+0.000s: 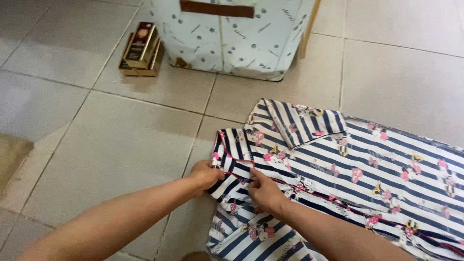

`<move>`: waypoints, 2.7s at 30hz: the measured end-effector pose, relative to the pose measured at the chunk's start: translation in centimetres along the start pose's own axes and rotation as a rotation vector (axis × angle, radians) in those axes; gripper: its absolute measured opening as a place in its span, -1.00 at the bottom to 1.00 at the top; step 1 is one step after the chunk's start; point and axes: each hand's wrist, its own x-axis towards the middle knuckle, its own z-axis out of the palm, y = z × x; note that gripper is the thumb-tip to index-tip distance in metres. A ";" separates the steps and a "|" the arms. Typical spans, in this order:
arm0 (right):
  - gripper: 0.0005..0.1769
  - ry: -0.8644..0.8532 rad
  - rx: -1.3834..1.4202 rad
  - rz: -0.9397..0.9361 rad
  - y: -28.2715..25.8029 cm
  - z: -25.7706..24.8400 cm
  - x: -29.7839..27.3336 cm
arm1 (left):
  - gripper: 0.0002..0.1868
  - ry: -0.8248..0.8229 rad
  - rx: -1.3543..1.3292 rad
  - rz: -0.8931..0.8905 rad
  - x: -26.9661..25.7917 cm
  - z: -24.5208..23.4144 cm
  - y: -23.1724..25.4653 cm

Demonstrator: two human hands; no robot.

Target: The person folds a black garment, a striped shirt, and a pair of dark trousers on the floor and places them into a fabric storage bin.

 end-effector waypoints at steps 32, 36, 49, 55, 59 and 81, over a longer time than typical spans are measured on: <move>-0.14 0.133 0.113 -0.072 -2.7 -1.9 0.3 | 0.09 -0.244 -0.103 0.349 -6.1 4.4 4.6; -0.19 0.167 0.159 -0.185 -4.2 -2.0 1.2 | -0.07 -0.179 0.388 0.461 -7.5 4.9 5.5; -0.47 0.540 -0.268 -0.155 -2.6 -4.9 5.7 | -0.39 -0.262 0.341 0.256 -11.1 5.8 7.0; -0.49 0.667 -0.293 -0.272 -2.1 -4.2 4.5 | -0.44 0.356 0.342 0.703 -5.7 5.5 0.6; -0.58 0.620 -0.292 -0.274 -2.5 -2.8 4.2 | -0.38 0.381 0.387 0.597 -5.7 5.1 1.1; -0.27 0.401 -0.650 -0.093 -8.5 0.6 4.7 | -0.58 -0.090 0.529 0.145 -8.1 4.4 2.6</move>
